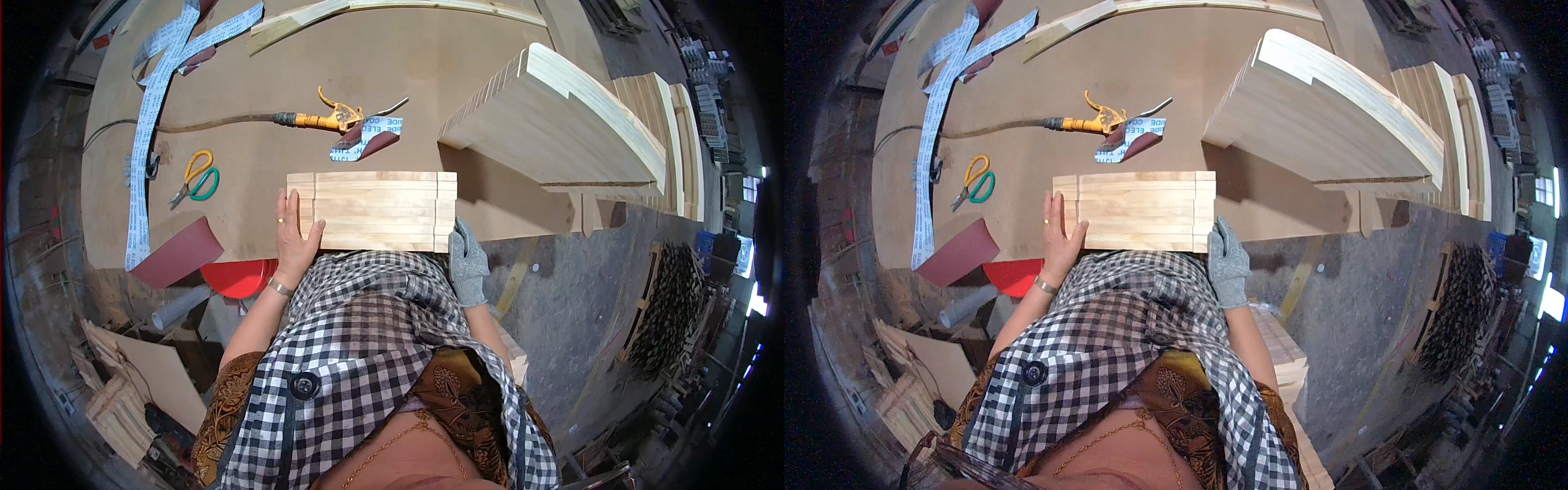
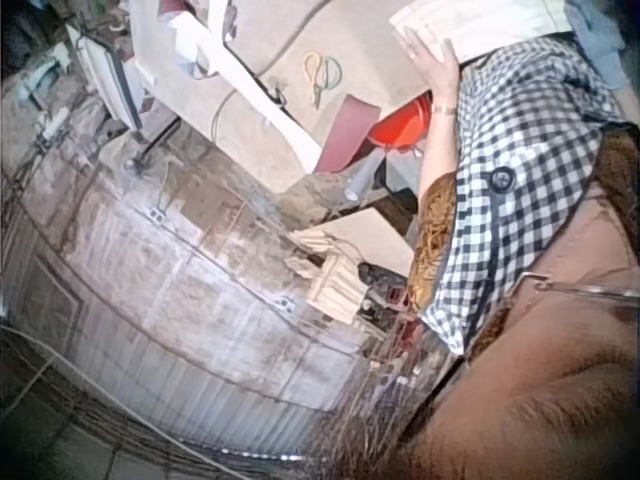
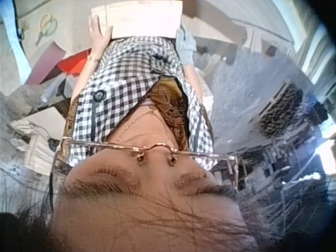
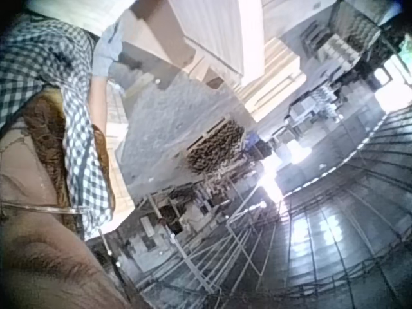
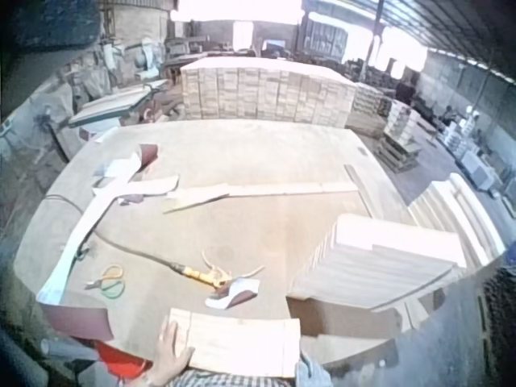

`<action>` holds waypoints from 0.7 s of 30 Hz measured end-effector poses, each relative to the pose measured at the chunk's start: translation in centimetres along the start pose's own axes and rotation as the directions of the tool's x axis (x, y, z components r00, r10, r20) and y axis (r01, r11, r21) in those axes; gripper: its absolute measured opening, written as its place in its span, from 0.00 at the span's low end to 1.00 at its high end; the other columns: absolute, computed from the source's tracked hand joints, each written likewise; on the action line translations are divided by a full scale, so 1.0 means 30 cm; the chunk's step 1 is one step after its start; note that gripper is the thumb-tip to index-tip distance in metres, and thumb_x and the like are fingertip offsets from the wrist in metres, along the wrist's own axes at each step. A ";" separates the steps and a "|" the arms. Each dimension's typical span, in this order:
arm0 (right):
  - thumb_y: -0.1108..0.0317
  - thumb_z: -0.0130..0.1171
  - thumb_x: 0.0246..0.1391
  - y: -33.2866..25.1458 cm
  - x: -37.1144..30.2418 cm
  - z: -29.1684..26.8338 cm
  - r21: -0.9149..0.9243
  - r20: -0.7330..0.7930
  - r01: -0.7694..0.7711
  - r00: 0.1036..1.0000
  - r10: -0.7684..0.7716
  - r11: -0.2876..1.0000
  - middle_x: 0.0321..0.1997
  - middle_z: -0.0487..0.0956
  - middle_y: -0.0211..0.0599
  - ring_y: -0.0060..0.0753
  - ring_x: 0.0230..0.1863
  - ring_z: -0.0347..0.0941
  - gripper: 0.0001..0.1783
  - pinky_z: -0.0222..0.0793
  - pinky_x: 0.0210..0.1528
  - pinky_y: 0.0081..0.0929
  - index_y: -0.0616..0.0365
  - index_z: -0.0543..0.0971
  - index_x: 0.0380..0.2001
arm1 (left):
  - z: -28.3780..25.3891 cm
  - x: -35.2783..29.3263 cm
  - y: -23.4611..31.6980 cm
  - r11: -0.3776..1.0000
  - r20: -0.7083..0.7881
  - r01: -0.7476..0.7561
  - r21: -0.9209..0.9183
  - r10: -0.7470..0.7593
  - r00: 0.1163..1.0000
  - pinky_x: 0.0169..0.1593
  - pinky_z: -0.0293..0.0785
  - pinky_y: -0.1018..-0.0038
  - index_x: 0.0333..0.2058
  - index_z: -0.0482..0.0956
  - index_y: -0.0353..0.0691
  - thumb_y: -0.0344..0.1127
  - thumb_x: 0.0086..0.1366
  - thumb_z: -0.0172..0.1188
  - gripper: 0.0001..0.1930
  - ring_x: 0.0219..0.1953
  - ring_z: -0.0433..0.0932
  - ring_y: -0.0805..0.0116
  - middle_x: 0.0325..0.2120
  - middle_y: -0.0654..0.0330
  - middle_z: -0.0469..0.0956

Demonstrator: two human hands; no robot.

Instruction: Apply glue using a glue gun and sand the edges of wooden components.

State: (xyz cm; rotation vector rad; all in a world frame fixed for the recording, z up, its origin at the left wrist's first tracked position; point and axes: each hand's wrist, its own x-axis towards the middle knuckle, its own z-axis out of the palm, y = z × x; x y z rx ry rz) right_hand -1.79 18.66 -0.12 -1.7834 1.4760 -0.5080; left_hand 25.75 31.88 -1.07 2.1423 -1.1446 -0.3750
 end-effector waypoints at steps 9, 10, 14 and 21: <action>0.61 0.49 0.56 0.003 -0.010 0.007 -0.018 -0.046 0.044 0.998 -0.045 0.999 0.45 0.75 0.50 0.46 0.46 0.72 0.19 0.67 0.48 0.33 0.61 0.72 0.47 | -0.001 -0.005 -0.018 0.944 0.066 -0.217 0.250 0.207 0.976 0.60 0.46 0.53 0.58 0.57 0.41 0.48 0.54 0.58 0.35 0.62 0.47 0.45 0.61 0.47 0.48; 0.61 0.49 0.56 -0.003 -0.010 0.007 0.004 -0.050 0.028 0.998 -0.028 1.000 0.46 0.75 0.50 0.46 0.46 0.72 0.19 0.67 0.48 0.33 0.61 0.72 0.47 | -0.005 -0.002 -0.016 0.942 0.068 -0.222 0.251 0.212 0.975 0.60 0.46 0.53 0.58 0.57 0.41 0.48 0.54 0.58 0.35 0.62 0.47 0.45 0.61 0.47 0.48; 0.60 0.48 0.57 -0.013 -0.072 -0.001 -0.085 -0.225 0.082 0.969 -0.100 0.993 0.43 0.76 0.49 0.47 0.42 0.74 0.18 0.68 0.44 0.33 0.61 0.74 0.44 | -0.026 0.016 -0.001 0.901 0.159 -0.286 0.326 0.246 0.956 0.59 0.44 0.50 0.57 0.59 0.43 0.48 0.54 0.58 0.34 0.63 0.46 0.47 0.61 0.48 0.49; 0.56 0.52 0.52 0.000 -0.155 0.017 -0.057 0.163 -0.046 0.985 0.055 0.997 0.33 0.77 0.49 0.43 0.35 0.76 0.16 0.69 0.37 0.36 0.58 0.79 0.31 | -0.040 0.218 0.057 0.850 0.307 -0.503 0.156 0.442 0.843 0.59 0.42 0.44 0.58 0.59 0.47 0.50 0.50 0.61 0.37 0.63 0.43 0.46 0.62 0.51 0.48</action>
